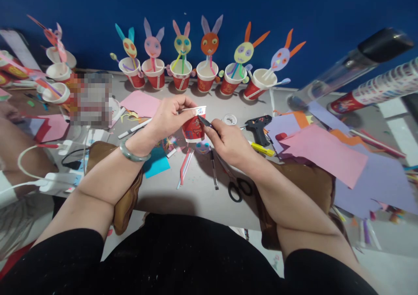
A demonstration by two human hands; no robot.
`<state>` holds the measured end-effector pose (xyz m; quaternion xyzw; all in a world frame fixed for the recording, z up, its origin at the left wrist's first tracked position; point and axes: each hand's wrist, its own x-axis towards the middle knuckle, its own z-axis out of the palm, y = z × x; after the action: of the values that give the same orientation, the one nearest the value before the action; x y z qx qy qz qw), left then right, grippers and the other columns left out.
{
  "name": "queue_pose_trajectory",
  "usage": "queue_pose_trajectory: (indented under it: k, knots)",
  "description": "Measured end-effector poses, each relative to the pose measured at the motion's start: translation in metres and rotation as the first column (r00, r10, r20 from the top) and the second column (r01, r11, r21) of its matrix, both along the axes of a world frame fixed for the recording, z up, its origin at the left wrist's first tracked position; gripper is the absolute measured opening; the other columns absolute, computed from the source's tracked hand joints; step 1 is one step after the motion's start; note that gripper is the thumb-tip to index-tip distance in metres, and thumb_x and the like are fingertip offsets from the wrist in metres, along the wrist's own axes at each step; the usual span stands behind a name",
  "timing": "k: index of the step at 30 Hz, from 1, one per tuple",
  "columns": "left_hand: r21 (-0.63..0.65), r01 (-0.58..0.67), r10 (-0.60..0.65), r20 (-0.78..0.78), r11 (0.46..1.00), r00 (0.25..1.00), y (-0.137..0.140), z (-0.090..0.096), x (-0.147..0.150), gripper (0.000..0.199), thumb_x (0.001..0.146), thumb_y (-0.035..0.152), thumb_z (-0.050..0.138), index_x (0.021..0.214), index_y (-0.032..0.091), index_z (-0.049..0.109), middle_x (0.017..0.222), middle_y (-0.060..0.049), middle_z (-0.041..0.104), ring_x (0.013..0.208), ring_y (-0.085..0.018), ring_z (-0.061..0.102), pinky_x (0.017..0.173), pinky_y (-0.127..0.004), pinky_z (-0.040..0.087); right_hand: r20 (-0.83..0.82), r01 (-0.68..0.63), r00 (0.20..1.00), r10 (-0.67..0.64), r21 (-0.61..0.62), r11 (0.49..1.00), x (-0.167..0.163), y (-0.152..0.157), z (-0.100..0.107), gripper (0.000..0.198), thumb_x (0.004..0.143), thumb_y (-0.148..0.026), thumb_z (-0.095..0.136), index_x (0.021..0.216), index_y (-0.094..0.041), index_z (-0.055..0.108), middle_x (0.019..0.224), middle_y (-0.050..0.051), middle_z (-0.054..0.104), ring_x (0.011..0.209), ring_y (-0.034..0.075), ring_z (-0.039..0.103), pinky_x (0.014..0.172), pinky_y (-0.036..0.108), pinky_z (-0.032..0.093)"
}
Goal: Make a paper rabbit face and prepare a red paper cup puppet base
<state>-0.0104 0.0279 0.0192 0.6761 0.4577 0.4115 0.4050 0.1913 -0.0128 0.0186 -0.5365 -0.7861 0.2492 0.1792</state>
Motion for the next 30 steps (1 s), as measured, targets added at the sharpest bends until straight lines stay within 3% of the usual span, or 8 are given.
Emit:
queue_pose_trajectory:
  k: [9,18,23,27,30]
  knots:
    - [0.041,-0.004,0.004,-0.008,0.999,1.000,-0.002,0.000,0.000,0.006,0.087,0.023,0.066,0.088,0.018,0.069,0.081,-0.003,0.075,0.071,-0.013,0.068,0.068,-0.026,0.055,-0.006,0.002,1.000,-0.002,-0.001,1.000,-0.001,-0.001,0.002,0.037,0.103,-0.050,0.037,0.083,-0.023,0.053,0.065,0.003,0.054,0.063,0.019,0.046,0.063,0.031,0.028]
    - [0.283,-0.069,0.124,-0.183,0.957,0.975,-0.009,-0.006,0.006,0.008,0.090,0.020,0.062,0.090,0.021,0.069,0.090,-0.003,0.076,0.086,-0.017,0.068,0.089,-0.035,0.055,0.020,0.014,1.000,-0.015,0.032,0.999,-0.001,0.001,-0.003,0.041,0.103,-0.053,0.034,0.085,-0.022,0.056,0.065,0.003,0.055,0.063,0.020,0.048,0.063,0.032,0.028]
    - [0.389,-0.092,0.201,-0.252,0.917,0.947,-0.012,-0.016,0.009,0.008,0.090,0.019,0.061,0.089,0.023,0.068,0.084,-0.001,0.075,0.086,-0.019,0.068,0.115,-0.050,0.042,0.081,0.036,0.996,-0.039,0.045,0.998,-0.004,0.000,-0.007,0.041,0.104,-0.051,0.034,0.092,-0.021,0.059,0.064,0.003,0.056,0.062,0.020,0.047,0.063,0.032,0.024]
    - [0.430,-0.112,0.243,-0.263,0.896,0.934,-0.014,-0.021,0.011,0.010,0.087,0.016,0.061,0.088,0.023,0.068,0.084,-0.002,0.073,0.089,-0.020,0.067,0.118,-0.051,0.038,0.102,0.064,0.992,-0.068,0.046,0.997,-0.006,0.000,-0.010,0.036,0.103,-0.048,0.037,0.092,-0.021,0.058,0.065,0.003,0.054,0.061,0.019,0.045,0.063,0.032,0.021]
    - [0.453,-0.103,0.237,-0.251,0.886,0.939,-0.015,-0.023,0.012,0.009,0.087,0.017,0.061,0.088,0.023,0.068,0.085,-0.002,0.073,0.089,-0.021,0.067,0.119,-0.052,0.036,-0.010,0.069,0.998,-0.069,0.005,0.998,-0.006,0.002,-0.012,0.034,0.101,-0.048,0.040,0.082,-0.023,0.050,0.062,0.000,0.048,0.060,0.017,0.040,0.062,0.032,0.022]
